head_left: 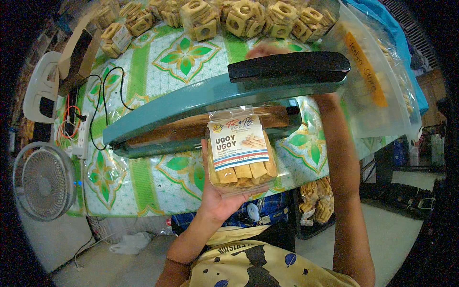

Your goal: The person places snack sticks into clear plastic bags, folds the open ends, and seals them using a handheld heat sealer. Sealed packages are set aside on the table.

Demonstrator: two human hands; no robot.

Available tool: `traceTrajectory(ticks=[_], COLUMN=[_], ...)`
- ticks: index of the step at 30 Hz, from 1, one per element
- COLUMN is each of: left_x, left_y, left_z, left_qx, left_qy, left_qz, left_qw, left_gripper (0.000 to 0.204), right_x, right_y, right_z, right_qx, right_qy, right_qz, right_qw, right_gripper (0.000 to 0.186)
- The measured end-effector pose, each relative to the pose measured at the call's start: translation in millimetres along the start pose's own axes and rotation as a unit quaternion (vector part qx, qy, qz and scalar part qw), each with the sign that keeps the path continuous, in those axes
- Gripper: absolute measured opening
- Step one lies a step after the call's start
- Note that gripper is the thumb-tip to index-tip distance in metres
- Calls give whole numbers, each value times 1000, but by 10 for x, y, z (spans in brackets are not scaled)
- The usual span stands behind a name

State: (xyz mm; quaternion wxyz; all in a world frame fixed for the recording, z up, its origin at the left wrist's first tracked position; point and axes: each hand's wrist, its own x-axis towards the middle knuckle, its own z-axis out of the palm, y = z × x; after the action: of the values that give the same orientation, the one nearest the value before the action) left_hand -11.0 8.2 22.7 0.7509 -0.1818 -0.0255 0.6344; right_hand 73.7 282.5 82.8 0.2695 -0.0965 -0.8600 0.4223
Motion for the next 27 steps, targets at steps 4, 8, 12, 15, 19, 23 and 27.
traceTrajectory(ticks=[4, 8, 12, 15, 19, 23, 27], left_x=[-5, 9, 24, 18, 18, 29, 16], left_y=[-3, -26, -40, -29, -19, -27, -50], left_z=[-22, -50, -54, -45, -27, -38, -22], left_qx=[5, -2, -21, -4, -10, -14, -12], left_qy=[4, 14, 12, 15, 50, 47, 68], left_qz=[4, 5, 16, 10, 13, 17, 34], left_qw=[1000, 1000, 1000, 1000, 999, 999, 997], left_gripper=[77, 78, 82, 86, 88, 85, 81], right_x=[481, 531, 543, 390, 218, 140, 110], right_y=[-788, -1254, -1082, -811, -562, -418, -397], right_z=[-687, -558, -258, -91, -40, 20, 19], right_qx=[204, -84, -207, -213, -103, -49, -68], right_qy=[31, -173, -286, -252, -294, -293, -273], right_qz=[104, 48, 109, 182, 242, 243, 252], right_qw=[973, 980, 929, 926, 919, 924, 926], right_gripper=[37, 42, 47, 49, 44, 45, 44])
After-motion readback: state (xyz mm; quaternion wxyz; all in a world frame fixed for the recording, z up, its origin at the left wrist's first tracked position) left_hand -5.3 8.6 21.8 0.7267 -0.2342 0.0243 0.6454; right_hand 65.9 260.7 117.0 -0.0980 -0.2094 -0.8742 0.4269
